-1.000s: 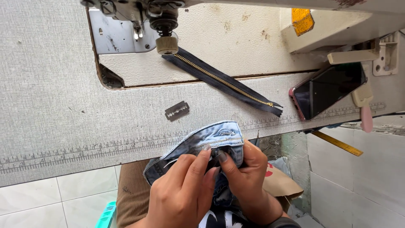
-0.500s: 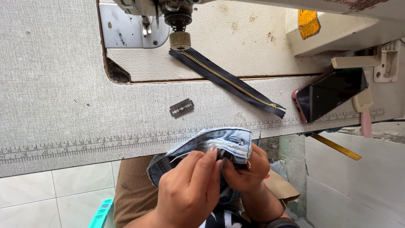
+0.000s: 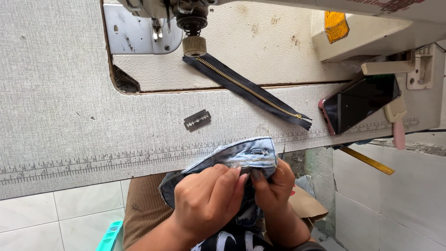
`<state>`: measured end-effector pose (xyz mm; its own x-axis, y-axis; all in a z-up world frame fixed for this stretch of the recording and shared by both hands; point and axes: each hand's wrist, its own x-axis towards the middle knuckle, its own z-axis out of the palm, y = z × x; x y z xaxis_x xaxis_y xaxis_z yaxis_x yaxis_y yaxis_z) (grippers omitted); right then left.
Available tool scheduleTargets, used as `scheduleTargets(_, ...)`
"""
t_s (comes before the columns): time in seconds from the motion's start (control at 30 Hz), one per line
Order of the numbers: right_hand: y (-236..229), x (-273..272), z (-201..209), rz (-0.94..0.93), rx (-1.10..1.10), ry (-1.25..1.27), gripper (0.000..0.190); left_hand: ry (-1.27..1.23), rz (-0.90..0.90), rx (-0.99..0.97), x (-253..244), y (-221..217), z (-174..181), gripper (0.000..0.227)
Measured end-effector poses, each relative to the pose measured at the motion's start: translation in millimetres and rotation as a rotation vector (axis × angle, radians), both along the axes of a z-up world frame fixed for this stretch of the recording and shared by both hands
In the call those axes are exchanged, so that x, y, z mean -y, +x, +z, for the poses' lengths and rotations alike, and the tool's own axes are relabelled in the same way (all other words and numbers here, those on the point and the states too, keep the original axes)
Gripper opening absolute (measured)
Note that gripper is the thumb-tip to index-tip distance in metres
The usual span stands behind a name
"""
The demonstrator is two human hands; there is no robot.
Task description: Unpicking seams and removing threads from a denim garment piece using hands and a razor blade at a sewing workstation.
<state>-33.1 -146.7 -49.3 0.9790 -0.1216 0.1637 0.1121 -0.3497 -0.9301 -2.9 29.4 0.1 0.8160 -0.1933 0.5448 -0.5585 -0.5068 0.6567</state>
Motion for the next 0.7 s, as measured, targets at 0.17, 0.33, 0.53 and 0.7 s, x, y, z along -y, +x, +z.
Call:
scheduleTargets(0.17,-13,-3,-29,-0.114,0.098,-0.047,0.022,0.044,0.110,-0.136,12,-18,-1,0.018)
scheduleTargets(0.33,-28,6,-57,-0.154,0.267,-0.319,0.025,0.023,0.113,-0.127,10,-27,-1,0.021)
scheduleTargets(0.53,-30,11,-64,-0.123,0.317,-0.283,0.038,-0.037,0.067,-0.044,12,-30,-13,0.021)
scheduleTargets(0.7,-33,12,-69,-0.150,0.353,-0.275,0.031,-0.004,0.025,0.036,9,-15,-1,0.017)
